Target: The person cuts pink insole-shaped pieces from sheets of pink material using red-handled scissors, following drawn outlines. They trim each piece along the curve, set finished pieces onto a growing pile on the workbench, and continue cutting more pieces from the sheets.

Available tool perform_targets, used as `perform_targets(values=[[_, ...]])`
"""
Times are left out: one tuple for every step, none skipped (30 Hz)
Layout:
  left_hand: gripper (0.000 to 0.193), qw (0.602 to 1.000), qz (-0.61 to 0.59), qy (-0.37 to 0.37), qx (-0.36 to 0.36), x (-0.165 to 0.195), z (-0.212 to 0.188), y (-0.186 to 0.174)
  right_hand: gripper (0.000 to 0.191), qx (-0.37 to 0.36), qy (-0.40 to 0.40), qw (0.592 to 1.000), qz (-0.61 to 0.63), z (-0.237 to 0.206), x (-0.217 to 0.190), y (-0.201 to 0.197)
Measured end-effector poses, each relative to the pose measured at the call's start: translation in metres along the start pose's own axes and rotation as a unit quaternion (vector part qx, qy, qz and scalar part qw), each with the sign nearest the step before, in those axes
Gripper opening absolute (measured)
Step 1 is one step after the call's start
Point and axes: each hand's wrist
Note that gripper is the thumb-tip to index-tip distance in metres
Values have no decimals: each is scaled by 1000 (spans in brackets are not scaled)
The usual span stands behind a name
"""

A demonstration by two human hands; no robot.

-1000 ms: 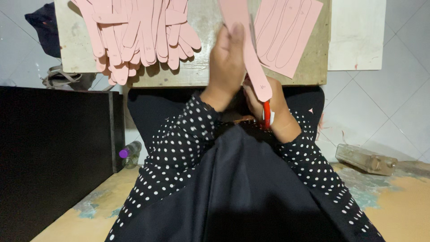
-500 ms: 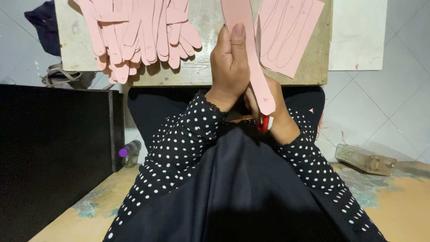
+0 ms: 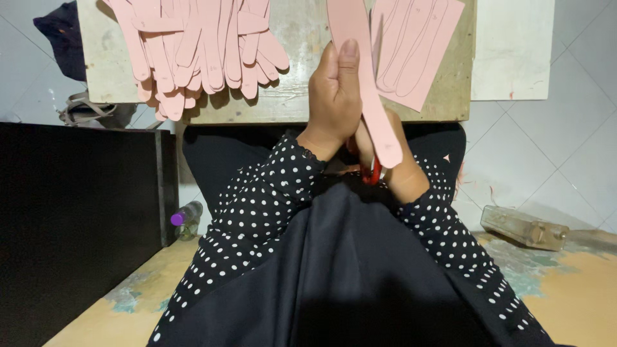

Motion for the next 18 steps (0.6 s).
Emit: perform_targets(values=[[34, 1000, 13, 0, -8, 1, -3, 0, 22, 4, -47, 999, -9, 2, 1, -2], [34, 1000, 1, 3, -9, 1, -3, 0, 22, 10, -55, 998, -14, 4, 1, -1], [35, 1000, -12, 9, -9, 1, -3, 1, 22, 15, -63, 998, -21, 5, 2, -2], [35, 1000, -24, 17, -8, 1, -3, 1, 23, 22, -75, 997, -29, 6, 2, -2], [36, 1000, -17, 14, -3, 1, -2, 1, 23, 22, -76, 996, -31, 6, 2, -1], [36, 1000, -10, 9, 2, 0, -2, 2, 23, 24, -78, 996, -35, 6, 2, -1], [37, 1000, -3, 3, 7, 0, -3, 2, 23, 27, -83, 995, -39, 5, 2, -1], [37, 1000, 6, -4, -2, -1, -3, 3, 23, 29, -87, 995, -41, 4, 2, -1], [37, 1000, 14, -7, -11, -1, -5, 4, 24, 33, -93, 994, -44, 4, 2, 0], [38, 999, 24, -9, -20, -1, -5, 5, 24, 36, -102, 993, -48, 3, 1, -1], [38, 999, 13, -19, -26, -2, -5, 5, 24, 39, -87, 995, -42, 2, 0, 0], [38, 999, 2, -31, -31, -2, -6, 6, 25, 42, -69, 996, -36, 1, 0, 0], [38, 998, -8, -44, -35, -2, -7, 6, 26, 48, -38, 998, -30, 1, -1, 0], [38, 998, -27, -30, -39, -3, -7, 5, 27, 48, 24, 999, 1, 1, -1, 0], [38, 998, -47, -15, -43, -3, -6, 4, 28, 48, 84, 995, 32, 3, -1, -1], [39, 997, -67, 1, -49, -4, -5, 3, 30, 47, 143, 987, 62, 4, -1, -3], [38, 994, -97, -13, -57, -5, -4, 1, 29, 41, 140, 975, 168, 7, -1, -6], [37, 989, -127, -27, -66, -5, -2, -2, 27, 34, 135, 952, 272, 12, 0, -10]])
Point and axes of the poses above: each hand's wrist, its own z-axis towards the middle knuckle, its own y-axis out of the palm, x = y × z, and after that the axes turned 4 degrees about -x, right-handed
